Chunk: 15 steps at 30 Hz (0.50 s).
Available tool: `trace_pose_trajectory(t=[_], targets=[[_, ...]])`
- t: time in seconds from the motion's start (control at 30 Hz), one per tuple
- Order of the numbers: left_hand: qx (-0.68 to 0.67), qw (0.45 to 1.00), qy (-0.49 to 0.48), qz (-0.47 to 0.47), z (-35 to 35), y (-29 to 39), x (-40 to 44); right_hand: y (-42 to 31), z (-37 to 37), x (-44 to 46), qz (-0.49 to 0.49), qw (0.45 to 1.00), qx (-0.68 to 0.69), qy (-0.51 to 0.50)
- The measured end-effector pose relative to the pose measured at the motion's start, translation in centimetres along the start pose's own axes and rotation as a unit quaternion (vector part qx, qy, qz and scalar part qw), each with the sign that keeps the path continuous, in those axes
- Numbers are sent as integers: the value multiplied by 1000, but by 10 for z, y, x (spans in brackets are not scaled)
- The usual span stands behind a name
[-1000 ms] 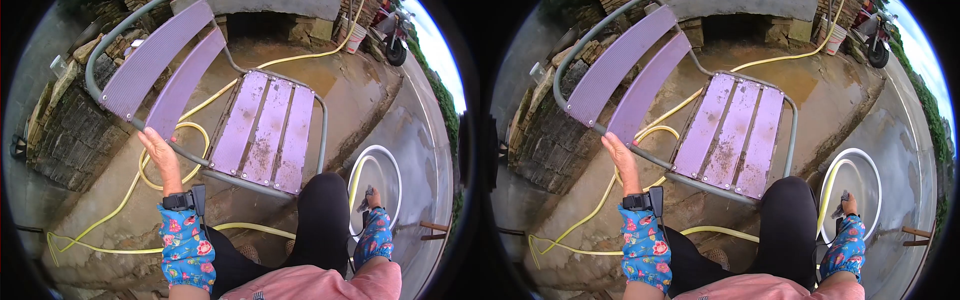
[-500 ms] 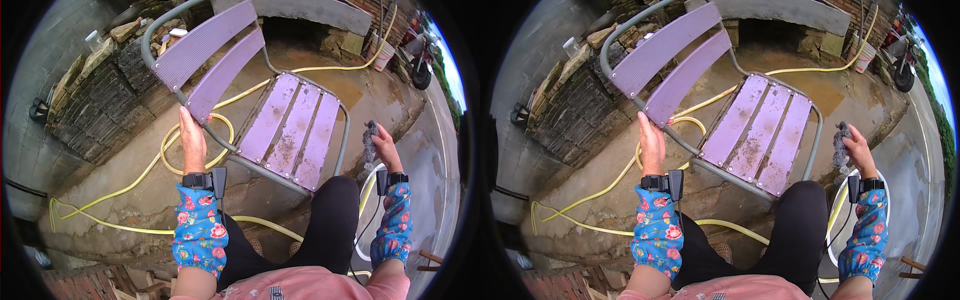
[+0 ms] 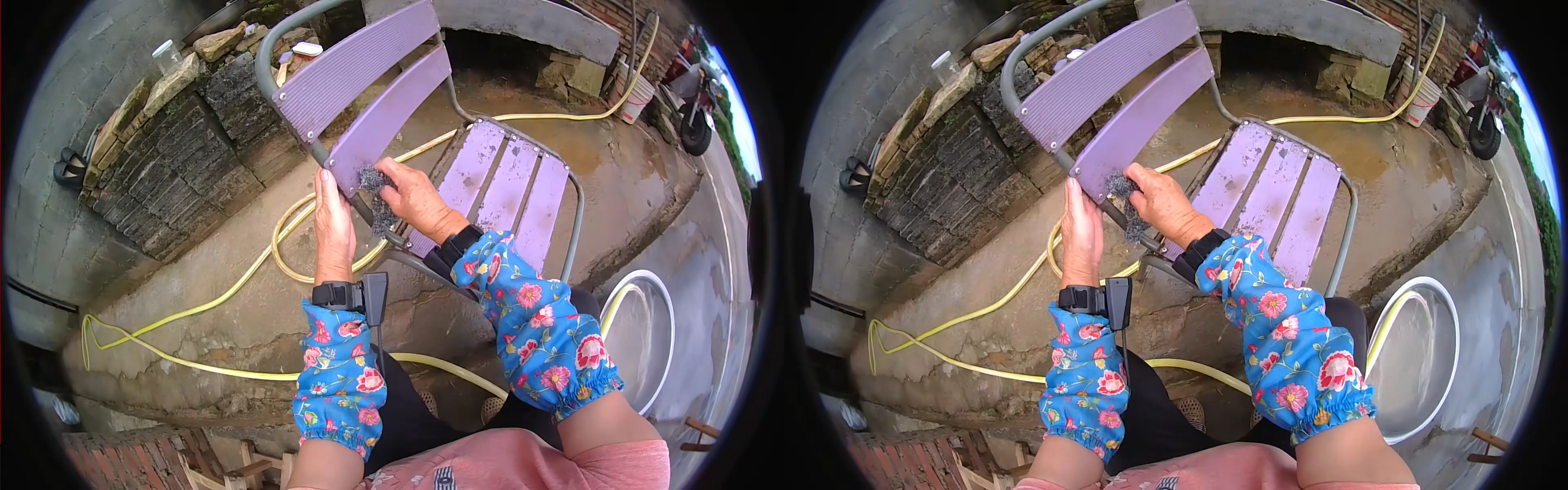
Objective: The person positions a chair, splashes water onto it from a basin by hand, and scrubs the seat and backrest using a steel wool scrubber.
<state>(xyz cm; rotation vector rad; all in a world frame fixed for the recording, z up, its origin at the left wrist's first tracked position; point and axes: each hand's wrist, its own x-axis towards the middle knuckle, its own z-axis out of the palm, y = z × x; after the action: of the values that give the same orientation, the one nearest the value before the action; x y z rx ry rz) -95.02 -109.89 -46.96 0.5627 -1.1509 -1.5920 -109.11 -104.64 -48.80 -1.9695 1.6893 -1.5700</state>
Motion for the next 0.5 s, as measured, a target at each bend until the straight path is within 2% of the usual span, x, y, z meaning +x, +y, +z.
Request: trace_pose_trajectory(t=[0.13, 0.2, 0.23, 0.27, 0.33, 0.37, 0.4, 0.47, 0.5], targets=[[19, 1000, -4, 19, 2, -1, 3, -22, -25, 13, 20, 997, 38, 67], [25, 1000, 15, -2, 2, -3, 1, -44, -10, 20, -78, 992, 37, 91], [98, 994, 45, -4, 1, -3, 0, -46, -2, 25, -69, 994, 31, 78], [104, 993, 45, 25, 4, -4, 1, -40, 4, 29, -58, 996, 26, 65], [162, 985, 50, 40, 6, -4, 0, 10, -2, 54, -30, 977, -34, 206], [165, 984, 48, 40, 8, -2, -3, 44, -10, 65, 38, 970, -56, 234], [192, 979, 58, 34, 13, 1, -4, 79, -20, 75, 52, 964, -99, 242], [217, 973, 67, 29, 17, -2, -4, 102, -46, 94, 138, 950, -127, 248], [249, 964, 85, 42, 15, -6, -2, 106, -42, 97, 127, 952, -109, 256]])
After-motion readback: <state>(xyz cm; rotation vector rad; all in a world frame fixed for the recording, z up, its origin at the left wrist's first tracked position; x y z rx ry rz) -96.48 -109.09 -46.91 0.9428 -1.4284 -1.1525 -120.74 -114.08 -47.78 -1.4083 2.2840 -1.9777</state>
